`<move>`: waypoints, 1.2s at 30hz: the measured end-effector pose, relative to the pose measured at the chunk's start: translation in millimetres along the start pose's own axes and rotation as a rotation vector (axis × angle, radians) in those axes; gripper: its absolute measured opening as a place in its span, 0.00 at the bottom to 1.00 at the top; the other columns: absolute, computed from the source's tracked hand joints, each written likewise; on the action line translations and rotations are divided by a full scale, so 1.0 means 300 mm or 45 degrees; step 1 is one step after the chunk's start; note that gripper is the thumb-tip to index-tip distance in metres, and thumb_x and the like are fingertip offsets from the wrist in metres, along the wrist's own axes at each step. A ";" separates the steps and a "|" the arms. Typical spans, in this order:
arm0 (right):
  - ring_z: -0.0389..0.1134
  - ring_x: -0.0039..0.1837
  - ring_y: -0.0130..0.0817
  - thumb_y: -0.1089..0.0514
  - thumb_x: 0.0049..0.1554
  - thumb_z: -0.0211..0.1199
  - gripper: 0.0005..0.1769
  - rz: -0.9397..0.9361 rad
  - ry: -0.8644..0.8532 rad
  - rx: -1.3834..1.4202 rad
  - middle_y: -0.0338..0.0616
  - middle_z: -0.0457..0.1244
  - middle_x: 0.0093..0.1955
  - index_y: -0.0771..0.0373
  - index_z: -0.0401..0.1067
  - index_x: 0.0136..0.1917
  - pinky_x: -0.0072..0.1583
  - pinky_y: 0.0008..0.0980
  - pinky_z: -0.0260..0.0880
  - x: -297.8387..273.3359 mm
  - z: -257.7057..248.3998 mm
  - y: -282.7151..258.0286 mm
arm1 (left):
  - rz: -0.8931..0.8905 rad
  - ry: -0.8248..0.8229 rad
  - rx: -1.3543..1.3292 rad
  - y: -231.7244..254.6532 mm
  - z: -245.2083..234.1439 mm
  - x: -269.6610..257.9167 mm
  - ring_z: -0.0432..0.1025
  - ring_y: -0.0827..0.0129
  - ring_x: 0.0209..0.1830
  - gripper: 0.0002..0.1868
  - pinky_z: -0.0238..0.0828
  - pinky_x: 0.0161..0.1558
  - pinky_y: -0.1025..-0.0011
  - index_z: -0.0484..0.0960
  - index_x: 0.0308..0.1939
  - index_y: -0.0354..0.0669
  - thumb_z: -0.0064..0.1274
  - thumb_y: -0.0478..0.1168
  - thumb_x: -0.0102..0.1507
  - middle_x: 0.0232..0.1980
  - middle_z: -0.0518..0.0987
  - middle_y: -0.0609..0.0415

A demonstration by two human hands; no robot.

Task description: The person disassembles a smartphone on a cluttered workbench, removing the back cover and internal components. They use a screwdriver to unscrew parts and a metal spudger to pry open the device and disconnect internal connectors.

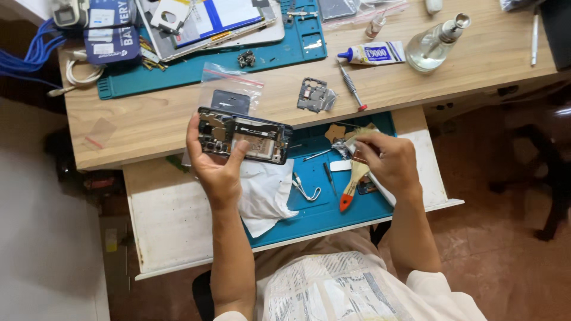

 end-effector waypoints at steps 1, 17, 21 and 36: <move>0.68 0.39 0.39 0.59 0.51 0.64 0.05 0.009 0.014 -0.013 0.39 0.66 0.33 0.52 0.76 0.43 0.43 0.31 0.67 -0.001 -0.026 0.024 | 0.000 -0.014 -0.015 0.002 0.005 0.002 0.55 0.63 0.65 0.45 0.49 0.67 0.64 0.56 0.65 0.40 0.64 0.28 0.49 0.63 0.60 0.43; 0.64 0.31 0.38 0.63 0.54 0.61 0.03 0.350 0.378 -0.047 0.45 0.63 0.27 0.60 0.75 0.43 0.38 0.32 0.63 -0.076 -0.208 0.357 | 0.054 0.051 -0.140 -0.004 0.010 -0.009 0.51 0.61 0.65 0.44 0.57 0.65 0.63 0.55 0.66 0.45 0.59 0.21 0.50 0.66 0.51 0.42; 0.65 0.37 0.44 0.70 0.54 0.60 0.08 -0.032 0.805 -0.487 0.55 0.65 0.37 0.75 0.74 0.48 0.41 0.39 0.64 0.111 -0.406 0.615 | -0.150 0.011 -0.077 0.054 0.061 -0.020 0.62 0.60 0.59 0.39 0.62 0.61 0.68 0.57 0.62 0.45 0.55 0.22 0.50 0.63 0.62 0.45; 0.64 0.30 0.58 0.62 0.49 0.59 0.25 0.192 0.464 -1.214 0.59 0.61 0.33 0.55 0.70 0.61 0.33 0.46 0.66 0.380 -0.477 1.024 | -0.175 -0.186 0.313 0.065 0.111 -0.033 0.55 0.53 0.67 0.39 0.50 0.67 0.59 0.59 0.61 0.46 0.60 0.35 0.49 0.65 0.62 0.43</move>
Point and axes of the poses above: each hand's wrist, its own x-axis towards the middle knuckle, its own z-axis out of the palm, y = z × x, the point moved 5 cm from there along x, towards the middle knuckle
